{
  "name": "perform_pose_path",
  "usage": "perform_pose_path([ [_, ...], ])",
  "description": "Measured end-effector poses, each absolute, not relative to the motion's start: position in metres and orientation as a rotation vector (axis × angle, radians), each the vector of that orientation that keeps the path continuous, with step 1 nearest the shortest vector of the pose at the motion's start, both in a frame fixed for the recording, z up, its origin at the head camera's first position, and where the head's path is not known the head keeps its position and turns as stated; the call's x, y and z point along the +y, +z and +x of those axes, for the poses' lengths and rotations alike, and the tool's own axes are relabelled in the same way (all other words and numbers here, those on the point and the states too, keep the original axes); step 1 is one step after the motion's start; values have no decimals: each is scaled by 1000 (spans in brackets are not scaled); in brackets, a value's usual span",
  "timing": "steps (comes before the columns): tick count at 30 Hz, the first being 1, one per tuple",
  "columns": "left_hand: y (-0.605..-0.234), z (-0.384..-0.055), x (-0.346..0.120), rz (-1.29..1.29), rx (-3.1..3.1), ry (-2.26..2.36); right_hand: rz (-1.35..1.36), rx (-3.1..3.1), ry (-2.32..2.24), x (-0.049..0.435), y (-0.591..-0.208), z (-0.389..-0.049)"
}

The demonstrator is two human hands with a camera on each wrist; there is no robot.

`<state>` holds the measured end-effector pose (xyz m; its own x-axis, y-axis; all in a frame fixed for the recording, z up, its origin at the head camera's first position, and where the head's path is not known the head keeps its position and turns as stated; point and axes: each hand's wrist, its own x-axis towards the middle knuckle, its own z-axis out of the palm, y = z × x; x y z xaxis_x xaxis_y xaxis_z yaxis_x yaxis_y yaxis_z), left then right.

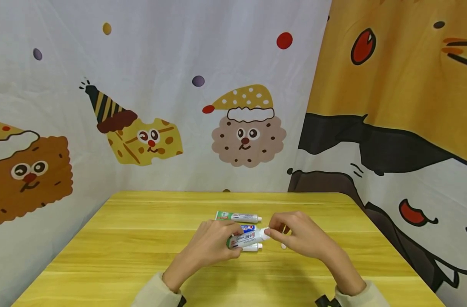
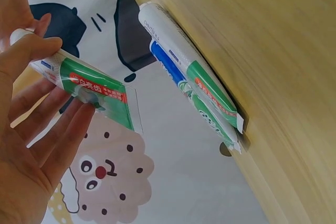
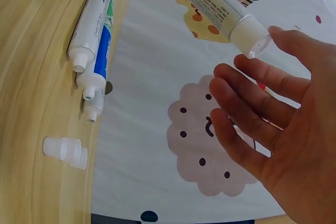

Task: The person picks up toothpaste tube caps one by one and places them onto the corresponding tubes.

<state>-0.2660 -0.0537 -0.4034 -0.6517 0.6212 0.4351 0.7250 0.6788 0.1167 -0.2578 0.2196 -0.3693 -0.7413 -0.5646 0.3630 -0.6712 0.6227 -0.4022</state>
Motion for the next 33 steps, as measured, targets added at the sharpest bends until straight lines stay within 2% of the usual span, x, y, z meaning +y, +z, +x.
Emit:
perform_pose_path([
  [5,-404,-266,-53,-1059,-2517,-397,980,-2640,818,219,-370,-257],
  [13,-404,-266,-54,-1047,-2523,-401,1211,-2484,868,220,-372,-257],
  [33,-405,-267,-53,-1059,-2485,-396,1023,-2613,766,218,-372,-258],
])
